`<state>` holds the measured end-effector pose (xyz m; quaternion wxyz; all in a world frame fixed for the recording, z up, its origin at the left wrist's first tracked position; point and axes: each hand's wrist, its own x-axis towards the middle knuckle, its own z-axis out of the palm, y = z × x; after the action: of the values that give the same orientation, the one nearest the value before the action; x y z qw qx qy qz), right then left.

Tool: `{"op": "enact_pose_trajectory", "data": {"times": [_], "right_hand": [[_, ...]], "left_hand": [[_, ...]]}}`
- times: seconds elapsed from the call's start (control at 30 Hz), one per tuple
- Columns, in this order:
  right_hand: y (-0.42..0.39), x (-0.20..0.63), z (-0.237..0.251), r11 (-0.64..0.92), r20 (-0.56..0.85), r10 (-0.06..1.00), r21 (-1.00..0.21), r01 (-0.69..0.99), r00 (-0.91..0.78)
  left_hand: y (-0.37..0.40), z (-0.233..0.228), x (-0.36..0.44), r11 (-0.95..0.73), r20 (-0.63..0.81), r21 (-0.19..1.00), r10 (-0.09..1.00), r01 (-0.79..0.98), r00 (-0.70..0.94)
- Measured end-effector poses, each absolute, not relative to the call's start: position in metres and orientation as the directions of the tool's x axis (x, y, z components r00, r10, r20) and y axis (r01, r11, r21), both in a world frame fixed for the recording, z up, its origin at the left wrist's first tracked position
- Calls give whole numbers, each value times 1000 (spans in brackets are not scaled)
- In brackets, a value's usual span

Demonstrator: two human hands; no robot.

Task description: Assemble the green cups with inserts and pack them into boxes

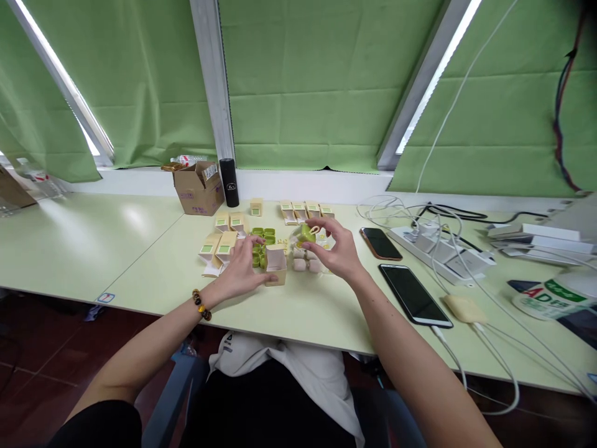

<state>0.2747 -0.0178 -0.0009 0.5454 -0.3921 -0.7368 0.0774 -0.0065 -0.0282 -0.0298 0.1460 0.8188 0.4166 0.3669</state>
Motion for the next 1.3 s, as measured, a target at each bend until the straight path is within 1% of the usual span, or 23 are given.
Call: {"op": "enact_pose_trajectory", "data": {"times": [0.1, 0.2, 0.3, 0.4, 0.53, 0.67, 0.77, 0.87, 1.0, 1.1, 1.3], "right_hand": [[-19, 270, 0, 700, 753, 658, -608, 376, -9], [-21, 265, 0, 702, 732, 681, -663, 259, 27], [-25, 259, -1, 691, 711, 703, -690, 213, 22], [-29, 253, -4, 694, 706, 708, -692, 198, -17], [-34, 242, -12, 694, 696, 715, -697, 179, -62], [-35, 234, -21, 677, 664, 735, -713, 182, -137], [-34, 231, -25, 680, 650, 733, -705, 202, -200], [-32, 234, -27, 697, 651, 717, -670, 257, -247], [-30, 241, -24, 713, 658, 700, -627, 315, -275], [-30, 244, -22, 718, 645, 694, -584, 379, -321], [-34, 240, -21, 722, 617, 668, -404, 561, -415]], "left_hand": [[-28, -19, -10, -727, 565, 516, 686, 452, 459], [-24, -15, -11, -780, 572, 490, 624, 389, 531], [-14, -17, -6, -765, 525, 486, 642, 422, 560], [-3, -19, 2, -731, 479, 527, 677, 434, 559], [3, -21, 10, -723, 488, 592, 673, 356, 556], [5, -27, 11, -704, 493, 675, 653, 221, 575], [9, -36, 8, -659, 496, 736, 681, 155, 539], [14, -44, 5, -589, 455, 797, 731, 132, 509], [17, -49, 1, -537, 427, 836, 766, 114, 480], [14, -45, 0, -532, 417, 839, 763, 113, 494], [7, -39, 1, -559, 444, 828, 706, 49, 552]]}}
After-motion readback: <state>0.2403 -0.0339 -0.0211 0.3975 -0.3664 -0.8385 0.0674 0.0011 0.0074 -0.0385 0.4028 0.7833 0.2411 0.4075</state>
